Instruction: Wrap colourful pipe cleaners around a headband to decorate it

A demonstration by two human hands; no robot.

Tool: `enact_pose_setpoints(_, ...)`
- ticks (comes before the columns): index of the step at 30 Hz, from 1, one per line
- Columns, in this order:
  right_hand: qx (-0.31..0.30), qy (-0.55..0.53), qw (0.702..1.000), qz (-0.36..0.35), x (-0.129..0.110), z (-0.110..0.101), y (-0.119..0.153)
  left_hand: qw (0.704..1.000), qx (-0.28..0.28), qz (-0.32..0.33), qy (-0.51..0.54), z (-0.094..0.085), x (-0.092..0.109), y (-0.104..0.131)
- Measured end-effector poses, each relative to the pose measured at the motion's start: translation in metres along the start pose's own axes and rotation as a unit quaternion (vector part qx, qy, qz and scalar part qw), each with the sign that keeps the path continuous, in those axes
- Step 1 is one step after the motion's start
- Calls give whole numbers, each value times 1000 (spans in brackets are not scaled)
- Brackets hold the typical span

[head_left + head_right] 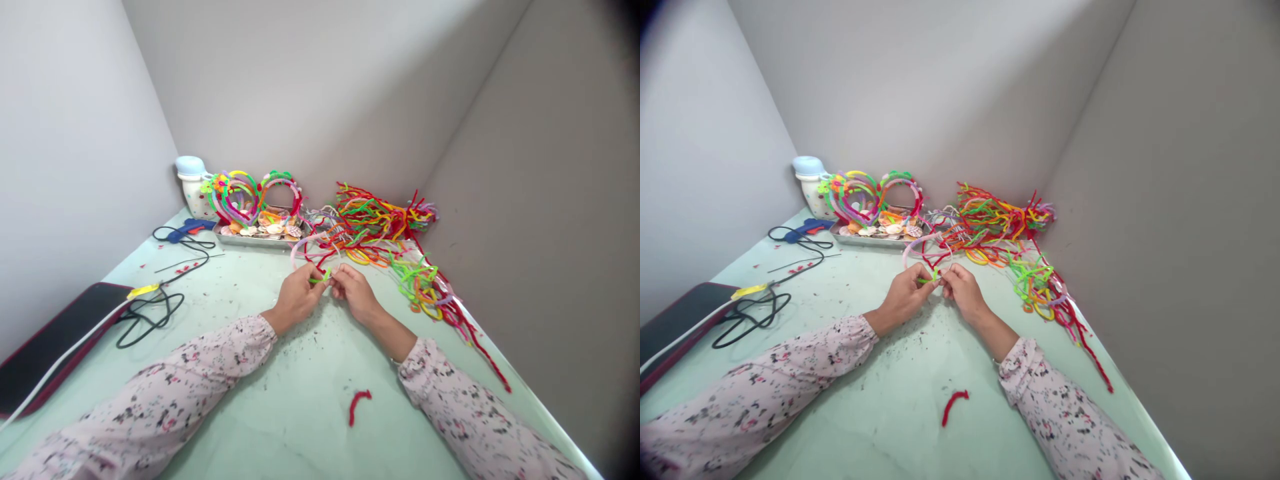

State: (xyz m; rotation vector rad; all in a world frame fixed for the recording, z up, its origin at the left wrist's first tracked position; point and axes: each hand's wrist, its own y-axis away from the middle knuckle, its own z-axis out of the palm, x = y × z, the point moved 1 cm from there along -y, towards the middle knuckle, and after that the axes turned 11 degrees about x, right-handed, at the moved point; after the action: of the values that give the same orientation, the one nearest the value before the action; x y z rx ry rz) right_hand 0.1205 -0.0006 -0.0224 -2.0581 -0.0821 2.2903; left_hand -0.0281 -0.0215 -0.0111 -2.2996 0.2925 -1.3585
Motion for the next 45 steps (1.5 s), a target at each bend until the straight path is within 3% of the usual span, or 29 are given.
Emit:
enact_pose_setpoints(9,23,-14,1000,10,3,-1,-1,1000,-9,19,-4,1,-1,-2)
enact_pose_setpoints(27,-4,10,1000,-2,0,-1,1,1000,-6,-6,0,-1,-1,-1)
enact_pose_setpoints(45,31,-41,998,34,0,0,-1,1000,-21,18,-9,2,-3,-1)
